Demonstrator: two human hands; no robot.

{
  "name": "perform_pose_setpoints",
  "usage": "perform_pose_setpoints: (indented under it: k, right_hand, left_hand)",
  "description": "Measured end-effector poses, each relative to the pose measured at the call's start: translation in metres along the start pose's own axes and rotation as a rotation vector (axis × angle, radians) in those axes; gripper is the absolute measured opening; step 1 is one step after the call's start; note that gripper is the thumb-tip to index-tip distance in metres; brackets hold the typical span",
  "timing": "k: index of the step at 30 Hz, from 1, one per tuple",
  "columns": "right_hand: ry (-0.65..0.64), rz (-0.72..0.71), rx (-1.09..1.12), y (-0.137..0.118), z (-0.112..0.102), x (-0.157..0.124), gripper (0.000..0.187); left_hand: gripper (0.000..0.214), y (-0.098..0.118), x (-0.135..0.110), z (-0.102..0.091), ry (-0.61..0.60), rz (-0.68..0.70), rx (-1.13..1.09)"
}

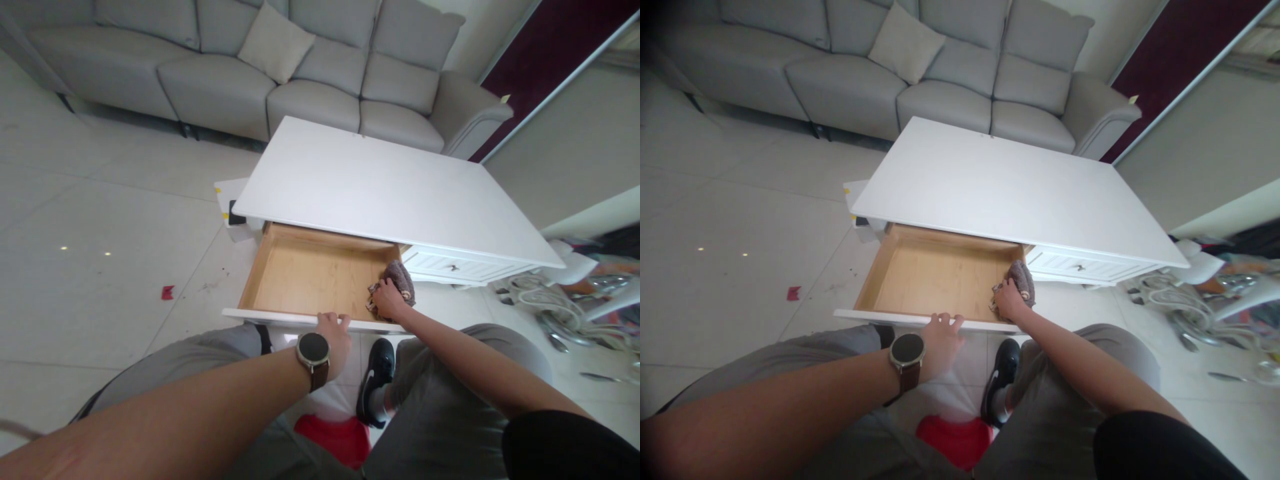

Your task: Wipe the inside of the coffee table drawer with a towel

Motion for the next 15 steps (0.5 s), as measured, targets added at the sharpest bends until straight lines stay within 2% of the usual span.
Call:
perform_pose_setpoints:
  k: [15]
  right_hand:
    - [-0.007, -0.008, -0.034, -0.0008, -0.0029, -0.0009, 0.030]
  left_hand:
    - [0.037, 0.0002, -0.0007, -0.0009, 0.023, -0.005, -0.004]
Point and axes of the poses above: each hand's wrist, its own x-axis towards the middle knuckle, its own z-axis out of the palm, y = z × x, the point moved 7 cm from there along x, towards the middle knuckle, and after that the axes turned 15 degrees about z, right-handed, at the moved point
